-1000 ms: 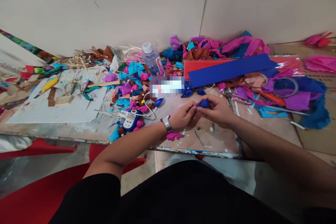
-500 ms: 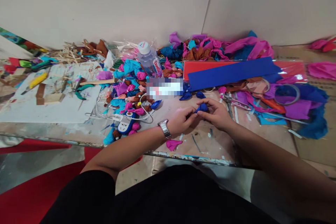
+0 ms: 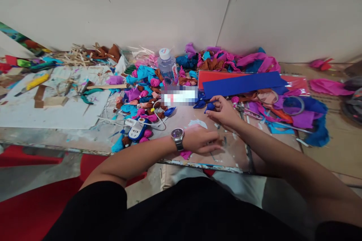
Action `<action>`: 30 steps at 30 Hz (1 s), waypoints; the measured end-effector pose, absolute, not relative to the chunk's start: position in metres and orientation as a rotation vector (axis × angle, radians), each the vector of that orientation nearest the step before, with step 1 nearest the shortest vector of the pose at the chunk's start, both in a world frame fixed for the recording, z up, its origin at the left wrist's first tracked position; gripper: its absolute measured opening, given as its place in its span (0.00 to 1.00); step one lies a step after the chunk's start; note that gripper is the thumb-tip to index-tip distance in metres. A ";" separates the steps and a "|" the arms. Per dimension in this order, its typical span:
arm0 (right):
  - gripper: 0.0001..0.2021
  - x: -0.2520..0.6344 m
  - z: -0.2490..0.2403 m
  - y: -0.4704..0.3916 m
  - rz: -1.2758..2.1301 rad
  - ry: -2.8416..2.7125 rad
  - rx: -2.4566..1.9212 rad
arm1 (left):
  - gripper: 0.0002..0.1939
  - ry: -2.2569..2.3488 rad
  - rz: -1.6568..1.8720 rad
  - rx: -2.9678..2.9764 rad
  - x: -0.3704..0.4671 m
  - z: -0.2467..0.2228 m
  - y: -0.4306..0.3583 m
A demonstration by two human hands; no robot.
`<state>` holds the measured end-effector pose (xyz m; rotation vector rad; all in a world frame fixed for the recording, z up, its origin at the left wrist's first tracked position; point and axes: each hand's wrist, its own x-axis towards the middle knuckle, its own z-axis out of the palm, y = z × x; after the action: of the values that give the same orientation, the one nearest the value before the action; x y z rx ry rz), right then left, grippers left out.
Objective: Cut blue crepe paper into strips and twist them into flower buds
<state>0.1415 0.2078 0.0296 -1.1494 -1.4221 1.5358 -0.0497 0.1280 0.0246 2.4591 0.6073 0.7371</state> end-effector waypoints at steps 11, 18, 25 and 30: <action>0.21 0.146 0.019 0.219 0.927 -2.097 -1.269 | 0.22 0.663 0.507 2.431 -0.049 0.008 0.138; 0.20 0.154 0.021 0.223 0.745 -2.184 -1.195 | 0.24 0.663 0.530 2.420 -0.046 0.011 0.137; 0.12 0.163 0.028 0.229 0.504 -2.148 -1.074 | 0.24 0.668 0.524 2.400 -0.045 0.014 0.138; 0.13 0.192 0.032 0.252 0.034 -2.341 -1.071 | 0.24 0.658 0.516 2.377 -0.046 0.011 0.139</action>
<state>0.1919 0.2516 0.0316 -1.0713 -2.3410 0.0340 -0.0463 0.1392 0.0110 2.3772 0.6580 0.5164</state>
